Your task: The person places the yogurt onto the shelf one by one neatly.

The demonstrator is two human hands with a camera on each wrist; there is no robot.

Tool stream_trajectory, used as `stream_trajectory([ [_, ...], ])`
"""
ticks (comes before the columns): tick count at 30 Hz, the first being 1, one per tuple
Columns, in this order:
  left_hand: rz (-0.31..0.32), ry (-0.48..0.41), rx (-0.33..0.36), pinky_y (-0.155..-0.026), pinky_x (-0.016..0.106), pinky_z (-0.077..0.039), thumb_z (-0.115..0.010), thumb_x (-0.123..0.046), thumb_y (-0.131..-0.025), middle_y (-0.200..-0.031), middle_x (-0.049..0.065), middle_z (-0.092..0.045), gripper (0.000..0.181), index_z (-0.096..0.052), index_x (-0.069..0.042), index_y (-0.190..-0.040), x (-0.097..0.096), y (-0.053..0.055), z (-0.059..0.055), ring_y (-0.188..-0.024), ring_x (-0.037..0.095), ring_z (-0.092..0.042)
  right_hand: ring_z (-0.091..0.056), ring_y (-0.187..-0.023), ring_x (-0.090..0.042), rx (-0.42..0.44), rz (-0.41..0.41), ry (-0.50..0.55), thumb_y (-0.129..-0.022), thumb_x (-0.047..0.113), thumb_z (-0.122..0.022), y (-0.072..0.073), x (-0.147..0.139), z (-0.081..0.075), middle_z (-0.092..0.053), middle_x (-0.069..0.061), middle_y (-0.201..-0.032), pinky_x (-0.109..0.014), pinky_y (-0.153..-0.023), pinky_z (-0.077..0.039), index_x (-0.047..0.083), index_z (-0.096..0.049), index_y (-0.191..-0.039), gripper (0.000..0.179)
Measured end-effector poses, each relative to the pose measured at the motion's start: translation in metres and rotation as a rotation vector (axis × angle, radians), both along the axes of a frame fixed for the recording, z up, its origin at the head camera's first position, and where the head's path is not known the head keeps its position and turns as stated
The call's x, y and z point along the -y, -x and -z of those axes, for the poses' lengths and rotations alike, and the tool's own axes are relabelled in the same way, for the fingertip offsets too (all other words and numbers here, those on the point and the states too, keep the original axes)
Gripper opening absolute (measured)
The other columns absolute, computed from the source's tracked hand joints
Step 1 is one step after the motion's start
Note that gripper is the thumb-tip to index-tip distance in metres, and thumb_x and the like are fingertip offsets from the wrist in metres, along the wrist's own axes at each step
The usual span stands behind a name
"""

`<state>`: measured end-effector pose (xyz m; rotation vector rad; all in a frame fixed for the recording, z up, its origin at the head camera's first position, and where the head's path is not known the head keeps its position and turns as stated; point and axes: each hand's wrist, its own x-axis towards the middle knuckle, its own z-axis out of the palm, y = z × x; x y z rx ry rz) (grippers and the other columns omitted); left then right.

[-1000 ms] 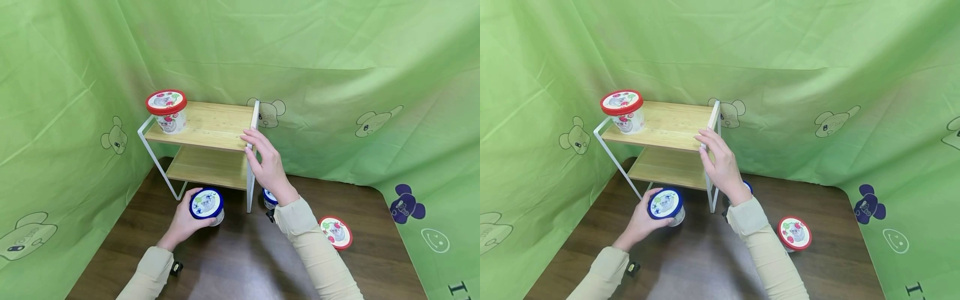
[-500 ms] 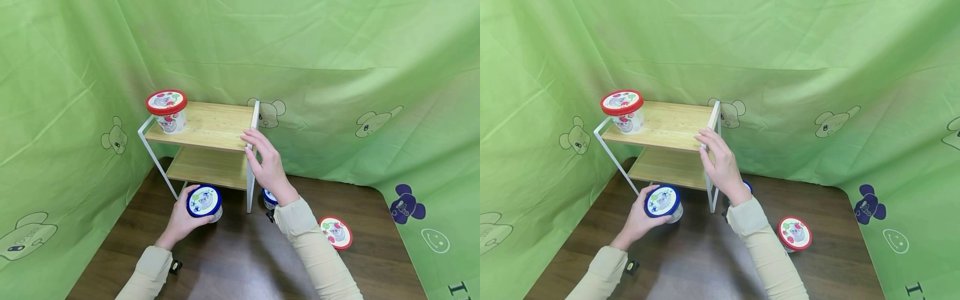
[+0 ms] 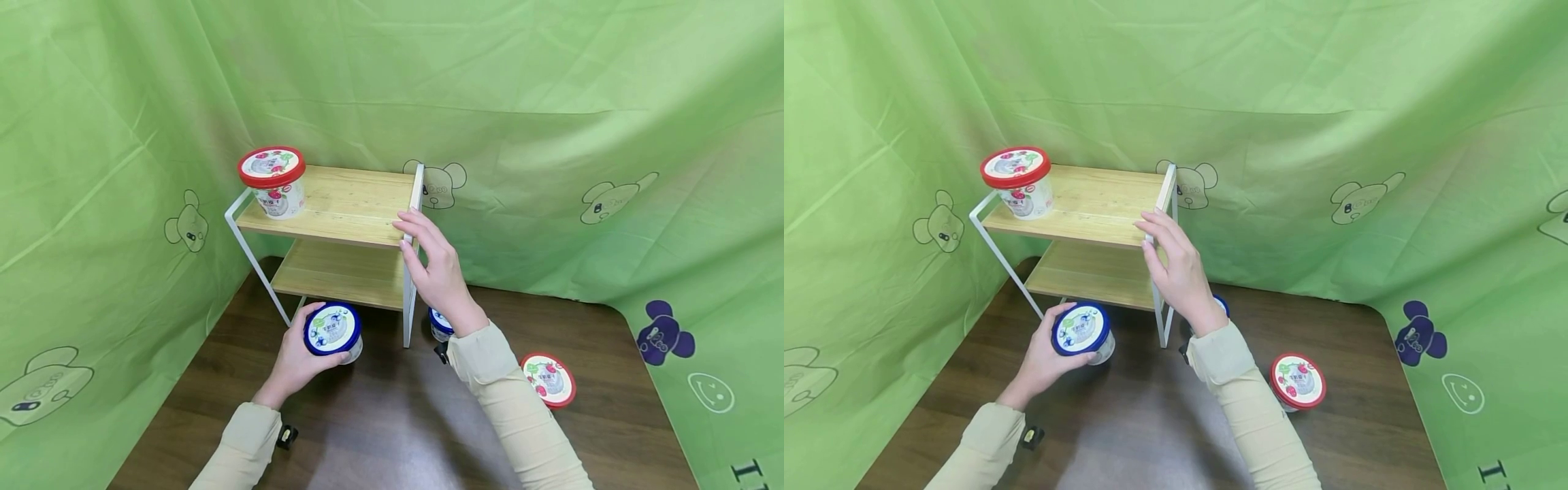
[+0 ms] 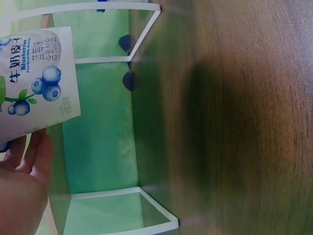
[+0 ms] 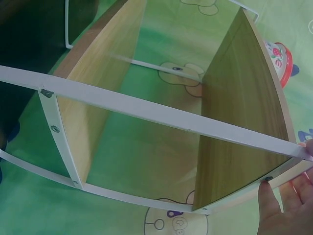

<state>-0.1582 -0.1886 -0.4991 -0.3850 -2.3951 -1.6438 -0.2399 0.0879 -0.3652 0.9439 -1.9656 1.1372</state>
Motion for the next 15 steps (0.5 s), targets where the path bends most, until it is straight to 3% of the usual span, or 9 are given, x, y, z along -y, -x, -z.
stream_trajectory([
  [15, -0.033, -0.026, -0.025, -0.100, 0.058, -0.042, -0.092, -0.010, -0.072, -0.140, 0.011, -0.054, 0.094, -0.039, -0.013, -0.150, 0.016, 0.001, -0.011, -0.124, 0.028, -0.050, -0.042, -0.142, -0.026, -0.008, -0.007, 0.017, -0.100, 0.004, -0.059, -0.001, 0.001, 0.000, -0.058, -0.012, -0.141, -0.042, -0.117, -0.032, 0.001, -0.065, -0.128, 0.029],
])
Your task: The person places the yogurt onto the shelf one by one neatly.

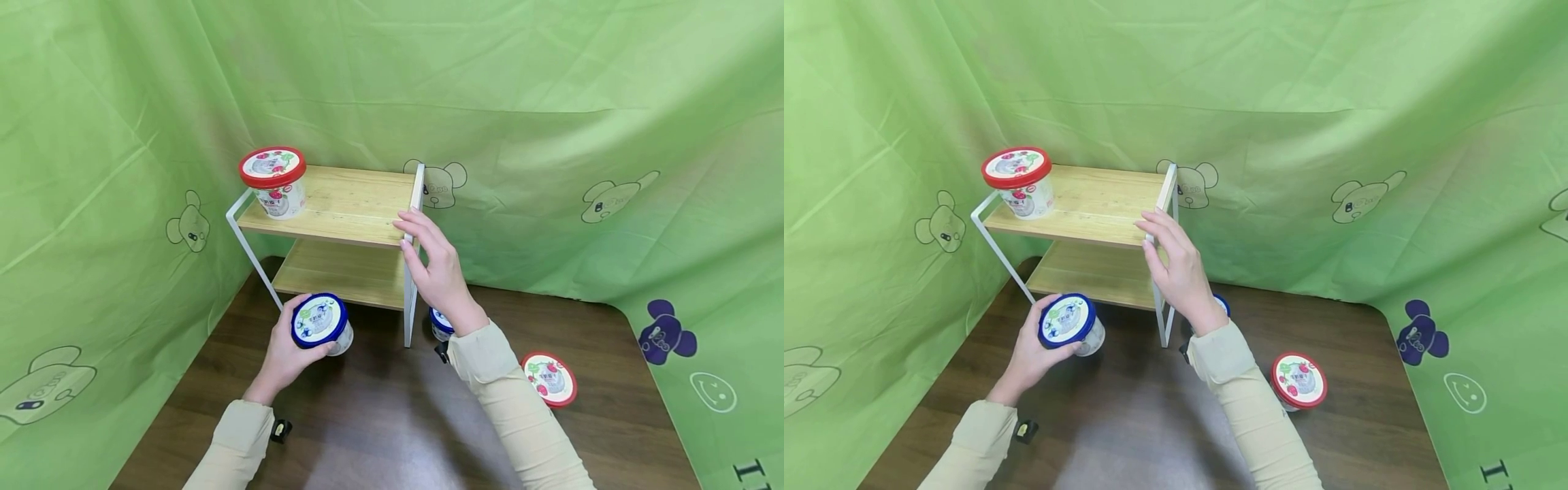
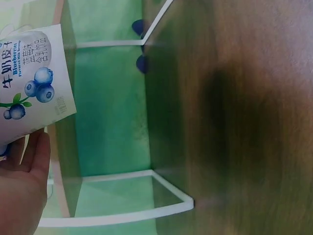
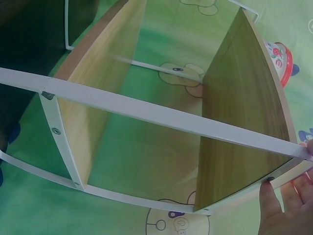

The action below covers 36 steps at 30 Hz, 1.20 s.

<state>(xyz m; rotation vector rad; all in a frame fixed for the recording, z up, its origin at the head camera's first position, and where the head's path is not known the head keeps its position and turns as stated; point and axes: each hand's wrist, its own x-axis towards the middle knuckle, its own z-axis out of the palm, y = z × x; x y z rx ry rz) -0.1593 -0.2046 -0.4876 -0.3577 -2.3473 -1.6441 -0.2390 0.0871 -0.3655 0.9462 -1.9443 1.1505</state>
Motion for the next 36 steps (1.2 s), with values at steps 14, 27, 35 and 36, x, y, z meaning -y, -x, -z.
stream_trajectory([
  [14, -0.071, -0.081, -0.002, -0.103, 0.028, -0.035, -0.089, 0.005, -0.067, -0.143, 0.020, -0.050, 0.099, -0.033, -0.002, -0.148, 0.005, 0.000, -0.010, -0.128, 0.025, -0.046, -0.042, -0.142, -0.027, -0.004, -0.009, 0.007, -0.100, 0.004, -0.060, 0.002, 0.001, 0.001, -0.058, -0.012, -0.141, -0.042, -0.117, -0.032, 0.000, -0.066, -0.128, 0.029],
  [27, -0.109, -0.052, -0.072, -0.103, 0.040, -0.036, -0.092, -0.002, -0.067, -0.140, 0.009, -0.049, 0.096, -0.039, -0.007, -0.146, 0.013, 0.002, -0.013, -0.125, 0.020, -0.045, -0.041, -0.142, -0.026, 0.013, -0.004, 0.009, -0.101, 0.004, -0.059, 0.001, 0.000, 0.002, -0.058, -0.012, -0.141, -0.042, -0.118, -0.032, 0.001, -0.065, -0.129, 0.029],
  [35, -0.132, -0.055, -0.100, -0.101, 0.028, -0.036, -0.088, 0.005, -0.064, -0.136, 0.024, -0.045, 0.091, -0.040, 0.010, -0.141, -0.002, -0.015, -0.054, -0.122, 0.023, -0.044, -0.041, -0.142, -0.026, 0.018, -0.002, 0.007, -0.102, 0.006, -0.058, 0.000, 0.001, 0.001, -0.058, -0.011, -0.141, -0.042, -0.117, -0.032, 0.001, -0.065, -0.129, 0.029],
  [36, -0.134, -0.053, -0.105, -0.101, 0.026, -0.036, -0.088, 0.005, -0.064, -0.136, 0.024, -0.046, 0.091, -0.040, 0.010, -0.141, -0.002, -0.015, -0.055, -0.121, 0.023, -0.044, -0.041, -0.142, -0.026, 0.018, -0.002, 0.007, -0.102, 0.006, -0.057, 0.000, 0.001, 0.001, -0.058, -0.011, -0.141, -0.042, -0.117, -0.032, 0.001, -0.065, -0.129, 0.029],
])
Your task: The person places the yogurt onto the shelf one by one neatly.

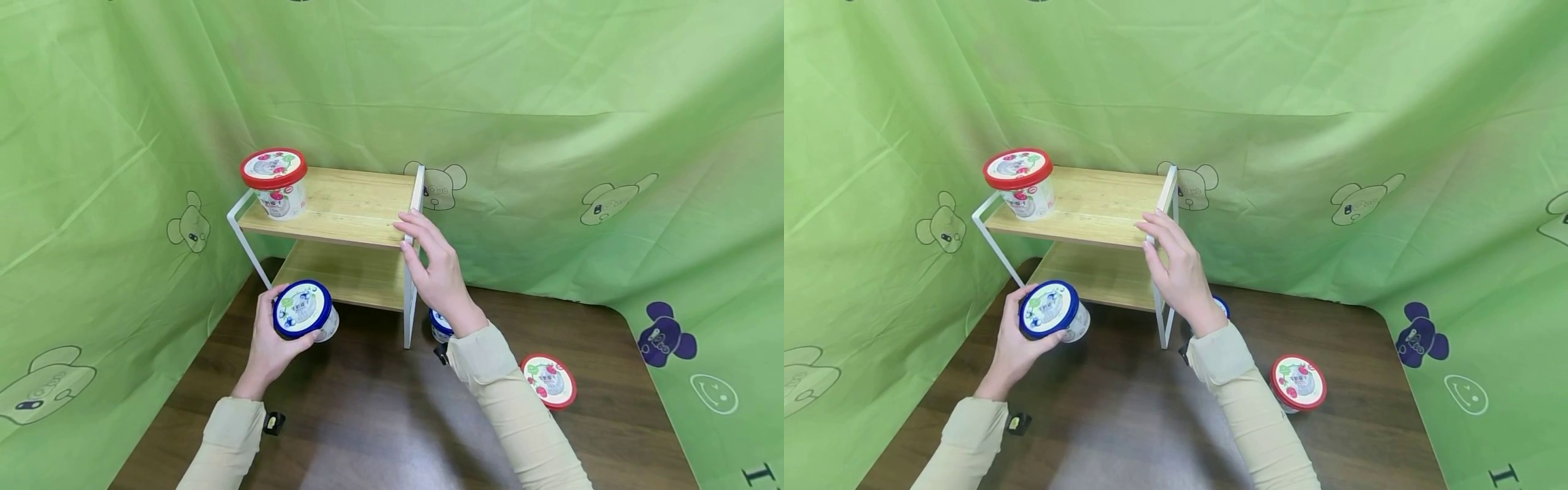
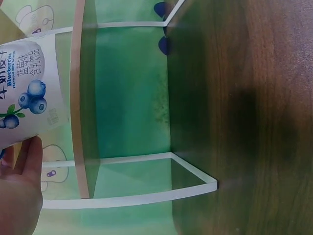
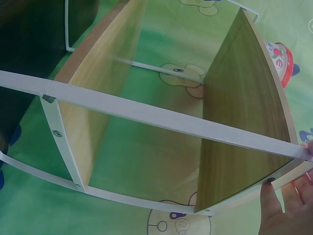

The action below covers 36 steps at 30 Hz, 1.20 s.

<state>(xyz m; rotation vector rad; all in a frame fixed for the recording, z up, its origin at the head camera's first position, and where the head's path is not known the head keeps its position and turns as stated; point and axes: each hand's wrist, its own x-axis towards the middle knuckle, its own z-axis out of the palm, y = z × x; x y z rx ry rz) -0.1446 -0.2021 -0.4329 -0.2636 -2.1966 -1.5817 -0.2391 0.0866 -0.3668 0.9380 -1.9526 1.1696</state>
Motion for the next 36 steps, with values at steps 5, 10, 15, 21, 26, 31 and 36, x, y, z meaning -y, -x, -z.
stream_trajectory([
  [5, 0.002, -0.020, 0.014, -0.103, 0.029, -0.036, -0.089, 0.003, -0.065, -0.143, 0.018, -0.045, 0.097, -0.037, 0.003, -0.148, 0.008, 0.012, 0.017, -0.125, 0.022, -0.044, -0.041, -0.142, -0.026, -0.003, 0.000, 0.000, -0.102, 0.007, -0.057, 0.001, 0.000, 0.000, -0.058, -0.011, -0.141, -0.042, -0.117, -0.032, 0.001, -0.065, -0.129, 0.029],
  [10, 0.024, -0.055, 0.009, -0.107, 0.027, -0.037, -0.088, 0.002, -0.068, -0.147, 0.009, -0.046, 0.100, -0.033, -0.005, -0.151, 0.016, 0.019, 0.033, -0.129, 0.019, -0.045, -0.041, -0.142, -0.026, -0.006, -0.002, 0.002, -0.102, 0.007, -0.058, 0.000, 0.000, 0.000, -0.058, -0.012, -0.141, -0.042, -0.117, -0.032, 0.001, -0.065, -0.129, 0.029],
  [15, 0.027, -0.048, -0.018, -0.106, 0.027, -0.038, -0.088, 0.000, -0.070, -0.144, 0.008, -0.048, 0.095, -0.035, -0.007, -0.149, 0.017, 0.020, 0.033, -0.128, 0.021, -0.046, -0.041, -0.142, -0.027, -0.010, -0.002, 0.003, -0.101, 0.005, -0.059, -0.001, 0.000, -0.001, -0.058, -0.012, -0.141, -0.042, -0.117, -0.032, 0.001, -0.065, -0.129, 0.029],
  [21, 0.020, -0.061, -0.015, -0.103, 0.027, -0.038, -0.088, 0.004, -0.069, -0.144, 0.009, -0.048, 0.096, -0.036, -0.005, -0.149, 0.015, 0.020, 0.028, -0.127, 0.017, -0.045, -0.041, -0.142, -0.028, -0.014, -0.002, 0.008, -0.101, 0.004, -0.059, -0.001, 0.000, -0.001, -0.058, -0.013, -0.141, -0.042, -0.117, -0.033, 0.000, -0.065, -0.128, 0.029],
  [26, 0.027, -0.076, -0.015, -0.103, 0.027, -0.038, -0.083, 0.007, -0.069, -0.143, 0.019, -0.047, 0.092, -0.034, 0.005, -0.147, 0.006, 0.011, 0.007, -0.125, 0.017, -0.046, -0.042, -0.142, -0.028, -0.016, -0.003, 0.012, -0.100, 0.003, -0.059, -0.001, 0.000, -0.001, -0.058, -0.013, -0.141, -0.042, -0.117, -0.033, 0.000, -0.065, -0.128, 0.029],
  [31, 0.012, -0.058, -0.019, -0.104, 0.025, -0.039, -0.082, 0.008, -0.069, -0.145, 0.019, -0.046, 0.094, -0.033, 0.002, -0.149, 0.002, 0.008, -0.007, -0.125, 0.018, -0.046, -0.042, -0.141, -0.029, -0.021, -0.006, 0.012, -0.101, 0.003, -0.059, -0.001, 0.000, -0.001, -0.058, -0.014, -0.140, -0.042, -0.117, -0.033, 0.000, -0.065, -0.128, 0.029],
  [36, 0.012, -0.057, -0.030, -0.102, 0.024, -0.040, -0.082, 0.009, -0.068, -0.145, 0.019, -0.046, 0.094, -0.033, 0.003, -0.149, 0.001, 0.009, -0.012, -0.124, 0.018, -0.047, -0.042, -0.142, -0.028, -0.018, -0.007, 0.010, -0.101, 0.005, -0.058, -0.001, 0.001, -0.001, -0.058, -0.013, -0.141, -0.042, -0.117, -0.033, 0.000, -0.065, -0.128, 0.029],
])
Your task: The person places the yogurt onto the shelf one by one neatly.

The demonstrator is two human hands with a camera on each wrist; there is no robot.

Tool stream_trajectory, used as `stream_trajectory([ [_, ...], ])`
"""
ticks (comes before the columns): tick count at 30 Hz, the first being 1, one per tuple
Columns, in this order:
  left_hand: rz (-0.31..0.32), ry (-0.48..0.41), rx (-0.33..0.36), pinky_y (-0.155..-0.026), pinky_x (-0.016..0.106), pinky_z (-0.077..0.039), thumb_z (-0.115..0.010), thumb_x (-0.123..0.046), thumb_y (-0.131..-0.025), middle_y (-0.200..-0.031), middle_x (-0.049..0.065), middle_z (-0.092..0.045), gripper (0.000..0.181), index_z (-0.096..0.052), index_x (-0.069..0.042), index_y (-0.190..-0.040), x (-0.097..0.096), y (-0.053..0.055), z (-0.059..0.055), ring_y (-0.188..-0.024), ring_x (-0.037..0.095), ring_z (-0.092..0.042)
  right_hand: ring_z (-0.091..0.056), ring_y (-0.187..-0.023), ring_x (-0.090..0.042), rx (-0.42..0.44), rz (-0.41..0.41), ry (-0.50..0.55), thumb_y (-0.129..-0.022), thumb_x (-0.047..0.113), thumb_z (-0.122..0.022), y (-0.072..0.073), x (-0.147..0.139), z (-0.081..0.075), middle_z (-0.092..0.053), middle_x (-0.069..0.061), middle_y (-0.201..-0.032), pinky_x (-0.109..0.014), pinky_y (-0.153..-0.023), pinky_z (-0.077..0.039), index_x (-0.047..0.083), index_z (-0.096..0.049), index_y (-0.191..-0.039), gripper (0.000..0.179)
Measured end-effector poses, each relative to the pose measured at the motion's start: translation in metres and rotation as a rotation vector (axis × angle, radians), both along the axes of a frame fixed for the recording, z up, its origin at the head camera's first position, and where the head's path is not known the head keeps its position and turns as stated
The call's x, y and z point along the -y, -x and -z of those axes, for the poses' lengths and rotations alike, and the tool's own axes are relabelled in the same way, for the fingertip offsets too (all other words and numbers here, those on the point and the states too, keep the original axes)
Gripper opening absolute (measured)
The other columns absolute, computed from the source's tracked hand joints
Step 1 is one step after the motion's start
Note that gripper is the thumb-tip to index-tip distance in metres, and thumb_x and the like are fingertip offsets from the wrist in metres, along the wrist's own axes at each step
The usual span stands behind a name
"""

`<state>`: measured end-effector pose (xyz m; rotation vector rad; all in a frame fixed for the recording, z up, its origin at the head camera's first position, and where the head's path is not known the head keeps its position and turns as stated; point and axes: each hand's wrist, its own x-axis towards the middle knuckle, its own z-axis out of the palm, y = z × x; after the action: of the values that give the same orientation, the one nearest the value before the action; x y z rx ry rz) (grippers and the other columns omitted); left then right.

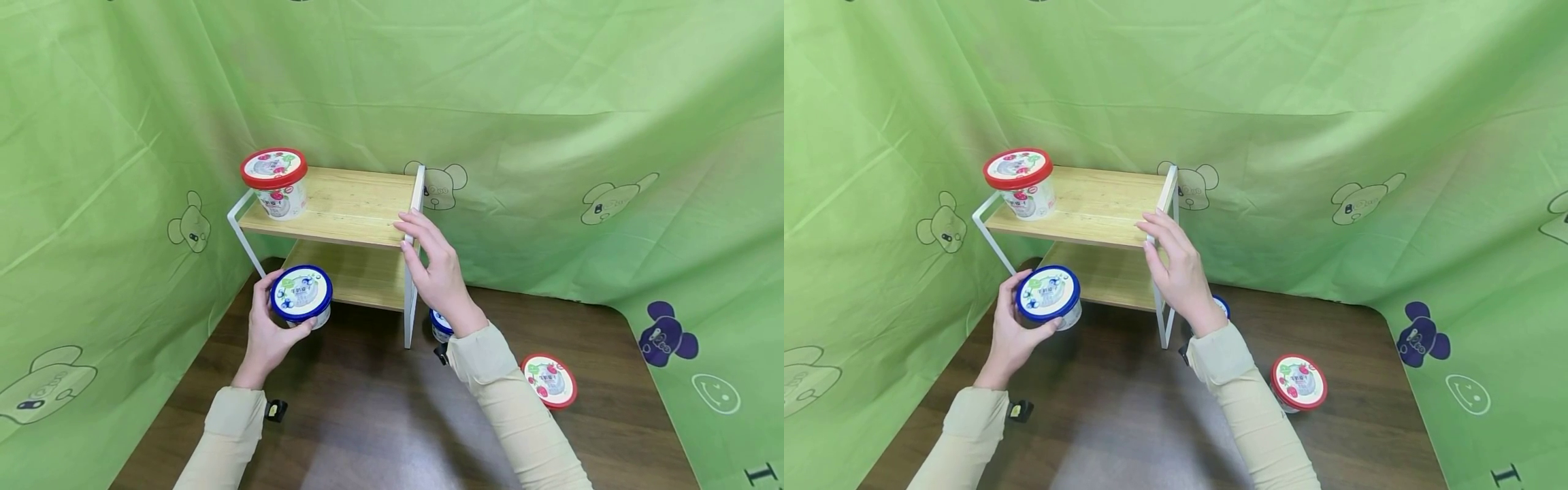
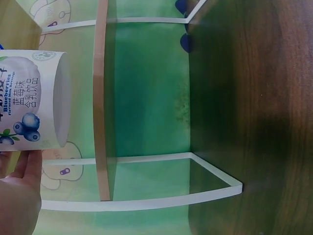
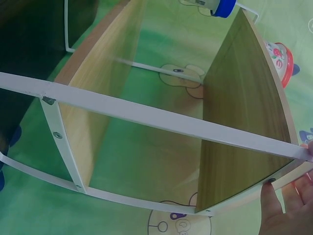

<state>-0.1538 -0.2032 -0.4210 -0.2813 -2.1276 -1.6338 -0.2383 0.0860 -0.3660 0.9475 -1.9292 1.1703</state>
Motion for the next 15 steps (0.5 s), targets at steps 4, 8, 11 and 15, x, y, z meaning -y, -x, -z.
stream_trajectory([
  [4, 0.008, -0.002, -0.018, -0.101, 0.024, -0.041, -0.083, 0.008, -0.069, -0.143, 0.021, -0.047, 0.092, -0.034, 0.007, -0.147, -0.0002, 0.0013, -0.0031, -0.123, 0.017, -0.048, -0.042, -0.142, -0.027, -0.003, 0.003, -0.002, -0.102, 0.007, -0.057, 0.0011, 0.0000, 0.0009, -0.058, -0.011, -0.142, -0.042, -0.117, -0.033, 0.001, -0.065, -0.129, 0.029],
  [8, 0.011, -0.003, -0.031, -0.100, 0.025, -0.042, -0.084, 0.007, -0.069, -0.143, 0.023, -0.048, 0.092, -0.035, 0.007, -0.147, 0.0005, 0.0034, -0.0042, -0.123, 0.016, -0.049, -0.042, -0.141, -0.028, -0.010, -0.001, 0.005, -0.101, 0.006, -0.058, 0.0014, 0.0001, 0.0012, -0.058, -0.011, -0.141, -0.043, -0.117, -0.033, 0.001, -0.066, -0.128, 0.028],
  [11, 0.011, -0.003, -0.032, -0.099, 0.025, -0.042, -0.084, 0.007, -0.070, -0.142, 0.023, -0.048, 0.092, -0.035, 0.007, -0.148, 0.0010, 0.0052, -0.0048, -0.123, 0.016, -0.049, -0.042, -0.141, -0.029, -0.013, -0.002, 0.006, -0.101, 0.006, -0.058, 0.0015, 0.0002, 0.0013, -0.058, -0.012, -0.141, -0.043, -0.117, -0.033, 0.000, -0.066, -0.128, 0.028],
  [15, 0.012, -0.004, -0.038, -0.100, 0.025, -0.042, -0.084, 0.007, -0.070, -0.142, 0.024, -0.047, 0.092, -0.035, 0.007, -0.147, 0.0014, 0.0075, -0.0070, -0.124, 0.018, -0.049, -0.043, -0.141, -0.029, -0.013, -0.001, 0.004, -0.102, 0.007, -0.057, 0.0021, 0.0002, 0.0018, -0.058, -0.012, -0.141, -0.043, -0.117, -0.033, 0.000, -0.066, -0.128, 0.028],
])
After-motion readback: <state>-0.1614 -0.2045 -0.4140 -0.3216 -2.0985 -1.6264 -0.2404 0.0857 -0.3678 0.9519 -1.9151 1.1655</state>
